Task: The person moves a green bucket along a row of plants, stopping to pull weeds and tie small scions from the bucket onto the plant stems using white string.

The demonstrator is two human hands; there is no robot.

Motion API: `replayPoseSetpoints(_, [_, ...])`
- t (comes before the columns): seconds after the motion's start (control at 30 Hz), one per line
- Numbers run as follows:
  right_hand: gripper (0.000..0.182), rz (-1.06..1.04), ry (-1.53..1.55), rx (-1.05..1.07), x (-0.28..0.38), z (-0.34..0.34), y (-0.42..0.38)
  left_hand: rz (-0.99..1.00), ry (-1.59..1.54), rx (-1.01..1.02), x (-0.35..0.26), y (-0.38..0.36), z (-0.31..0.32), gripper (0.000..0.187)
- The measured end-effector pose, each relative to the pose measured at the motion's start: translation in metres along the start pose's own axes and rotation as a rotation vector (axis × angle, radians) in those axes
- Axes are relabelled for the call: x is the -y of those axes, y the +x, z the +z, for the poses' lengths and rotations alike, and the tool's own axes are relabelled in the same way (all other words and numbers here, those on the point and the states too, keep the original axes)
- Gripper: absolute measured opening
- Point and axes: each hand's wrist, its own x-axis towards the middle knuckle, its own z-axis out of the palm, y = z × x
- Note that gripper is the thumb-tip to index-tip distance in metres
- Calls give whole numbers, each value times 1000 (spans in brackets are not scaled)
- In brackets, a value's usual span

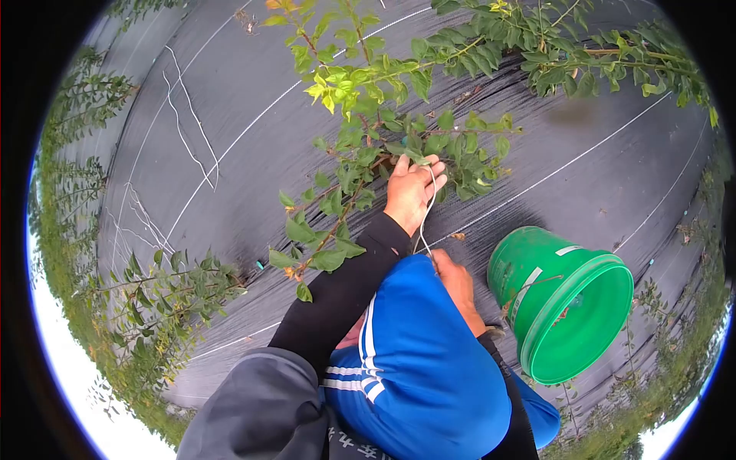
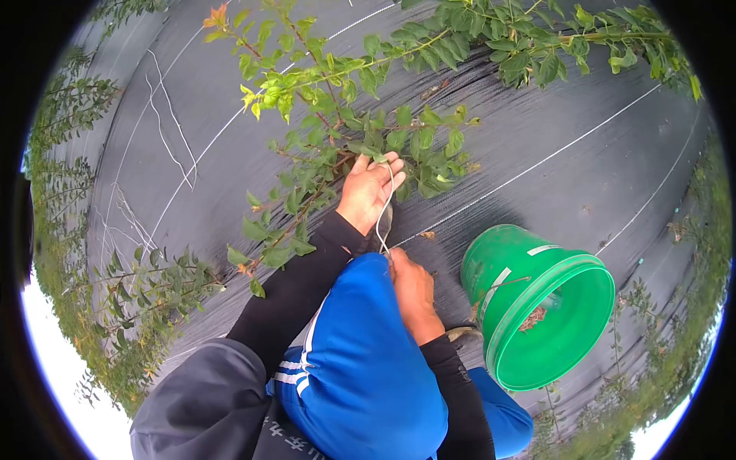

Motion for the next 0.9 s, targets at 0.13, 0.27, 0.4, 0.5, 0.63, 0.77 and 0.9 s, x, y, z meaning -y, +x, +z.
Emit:
replayPoseSetpoints(0.13, [17,48,-93,25,0,1,-6,-10,234,20,12,-11,-1,71])
replayPoseSetpoints(0.27, [19,99,-74,34,-12,15,-11,-26,386,77,11,-17,-11,85])
replayPoseSetpoints(0.4, [21,197,-4,14,-18,31,-20,-78,544,145,26,-17,-23,83])
replayPoseSetpoints(0.5, [20,188,116,-29,-19,34,-20,-69,571,163,35,-9,-26,81])
replayPoseSetpoints(0.63, [16,76,520,-47,-31,40,-19,-149,676,260,38,2,-28,77])
replayPoseSetpoints(0.77, [15,235,422,54,-30,29,-38,-148,819,218,40,-10,-44,77])
replayPoseSetpoints(0.9, [18,204,249,59,-42,37,-61,-228,856,237,31,-26,-67,85])
